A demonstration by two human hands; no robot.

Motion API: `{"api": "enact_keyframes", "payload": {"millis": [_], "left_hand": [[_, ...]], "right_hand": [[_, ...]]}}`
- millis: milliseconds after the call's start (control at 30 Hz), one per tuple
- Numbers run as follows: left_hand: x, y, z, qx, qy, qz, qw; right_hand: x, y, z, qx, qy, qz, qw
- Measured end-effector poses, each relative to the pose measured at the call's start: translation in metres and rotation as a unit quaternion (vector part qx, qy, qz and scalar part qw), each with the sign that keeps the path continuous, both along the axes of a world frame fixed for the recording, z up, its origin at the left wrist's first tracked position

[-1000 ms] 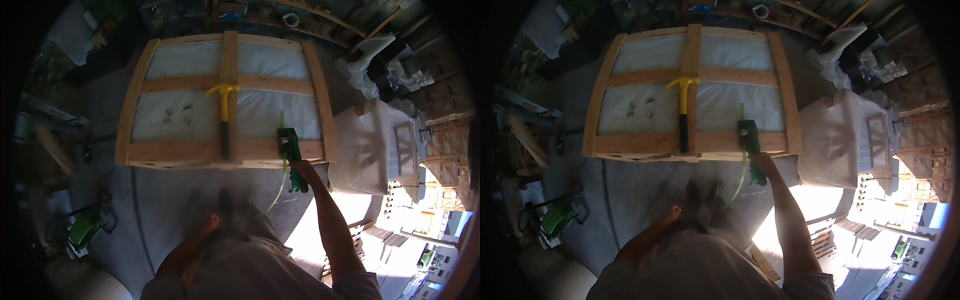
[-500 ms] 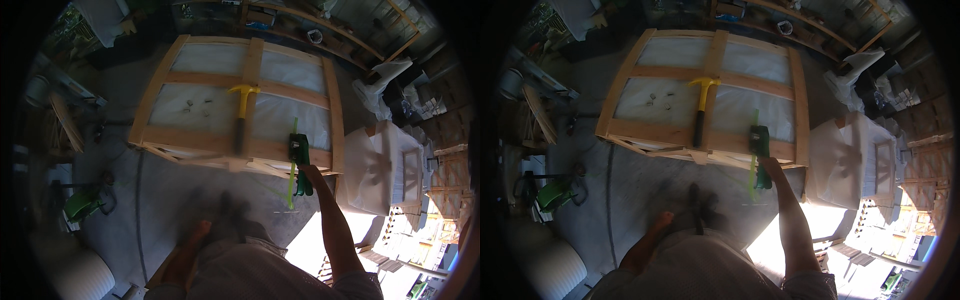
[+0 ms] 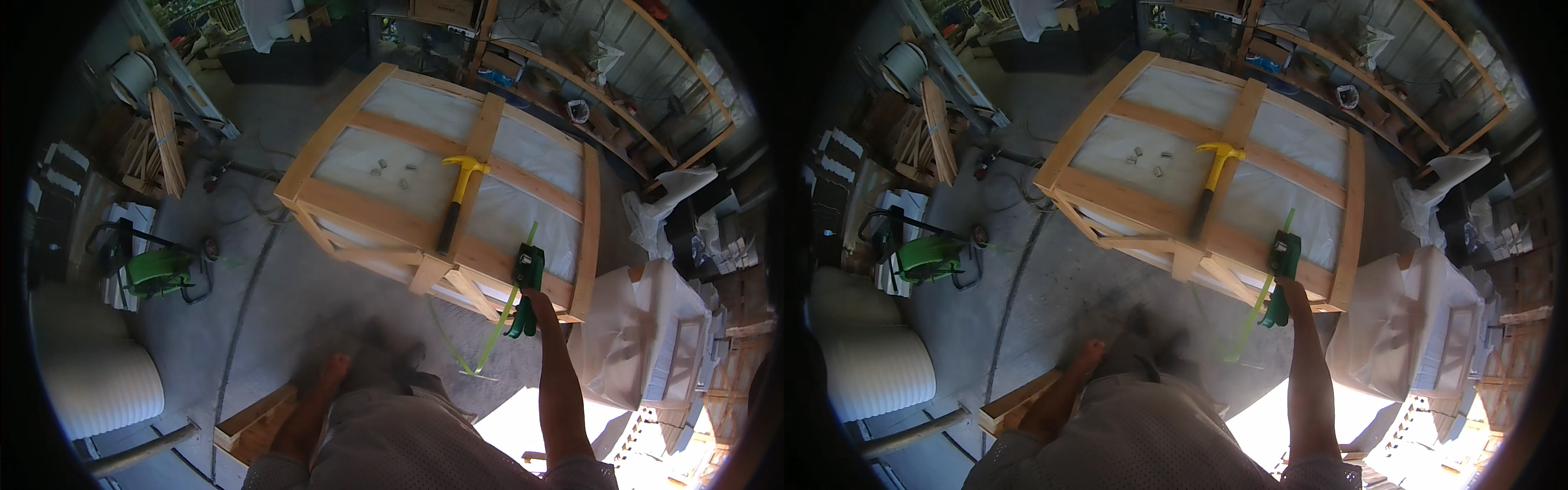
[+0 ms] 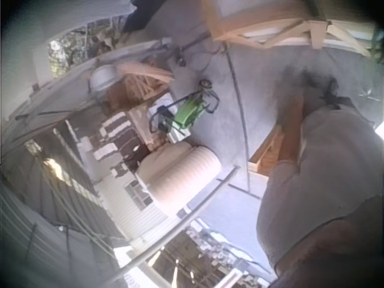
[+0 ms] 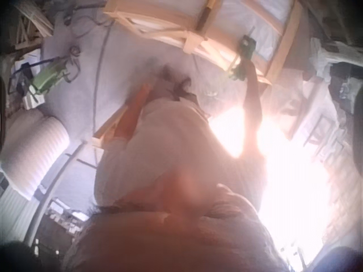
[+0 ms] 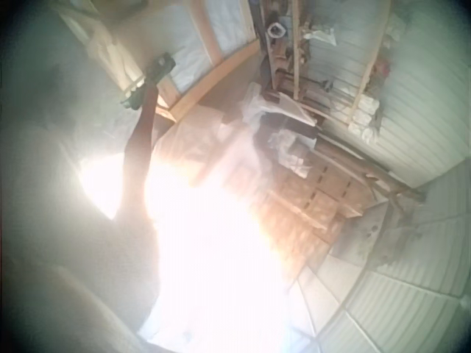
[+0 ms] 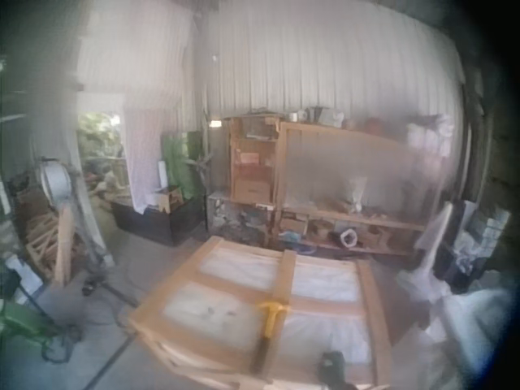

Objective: The person straps a wooden crate using a green plastic band and a tensioning tool. They pull the band around the crate, thread it through the tensioner, and tighten it to secure the crate.

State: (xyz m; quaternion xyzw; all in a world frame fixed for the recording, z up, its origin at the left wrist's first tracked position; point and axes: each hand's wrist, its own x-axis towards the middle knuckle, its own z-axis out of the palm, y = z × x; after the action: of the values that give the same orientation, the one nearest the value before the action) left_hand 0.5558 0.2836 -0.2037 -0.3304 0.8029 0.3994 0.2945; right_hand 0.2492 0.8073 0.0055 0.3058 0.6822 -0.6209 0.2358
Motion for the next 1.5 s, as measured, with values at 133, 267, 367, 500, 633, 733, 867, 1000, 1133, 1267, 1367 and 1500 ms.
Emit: {"api": "enact_keyframes", "payload": {"millis": [133, 267, 367, 500, 633, 733, 867, 1000, 1133, 1267, 1367, 1500], "left_hand": [[0.001, -0.023, 0.007, -0.007, 0.013, 0.055, 0.998], [0.002, -0.055, 0.015, -0.05, 0.046, 0.067, 0.995], [0.008, -0.085, 0.011, -0.012, 0.041, 0.144, 0.989], [0.012, -0.144, -0.005, -0.045, 0.052, 0.128, 0.989], [0.018, -0.203, -0.024, -0.063, 0.043, 0.133, 0.988], [0.015, -0.248, -0.016, -0.02, 0.001, 0.162, 0.987], [0.005, -0.29, 0.017, 0.093, -0.009, 0.282, 0.955], [-0.013, -0.322, 0.029, 0.228, 0.032, 0.386, 0.893], [-0.036, -0.349, 0.02, 0.306, 0.071, 0.42, 0.851], [-0.082, -0.385, 0.027, 0.252, 0.042, 0.429, 0.867], [-0.099, -0.419, 0.045, 0.198, 0.031, 0.434, 0.878], [-0.114, -0.479, 0.047, 0.14, 0.016, 0.405, 0.904]], "right_hand": [[-0.002, 0.007, -0.006, 0.036, -0.009, 0.04, 0.999], [-0.009, -0.001, 0.008, 0.304, -0.002, 0.101, 0.947], [-0.001, -0.039, 0.027, 0.622, 0.215, 0.058, 0.751], [0.03, -0.123, 0.028, 0.496, 0.431, 0.011, 0.754], [0.091, -0.236, -0.038, 0.384, 0.343, 0.096, 0.852], [0.149, -0.29, -0.091, 0.36, 0.296, 0.302, 0.832], [0.193, -0.321, -0.139, 0.106, 0.136, 0.267, 0.948], [0.169, -0.364, -0.135, 0.075, 0.105, 0.246, 0.961], [0.079, -0.44, -0.085, 0.173, 0.299, 0.394, 0.852], [-0.025, -0.533, -0.048, 0.127, 0.315, 0.299, 0.892], [-0.093, -0.586, -0.03, 0.043, 0.314, 0.208, 0.926], [-0.169, -0.655, -0.018, 0.134, 0.415, 0.197, 0.878]]}}
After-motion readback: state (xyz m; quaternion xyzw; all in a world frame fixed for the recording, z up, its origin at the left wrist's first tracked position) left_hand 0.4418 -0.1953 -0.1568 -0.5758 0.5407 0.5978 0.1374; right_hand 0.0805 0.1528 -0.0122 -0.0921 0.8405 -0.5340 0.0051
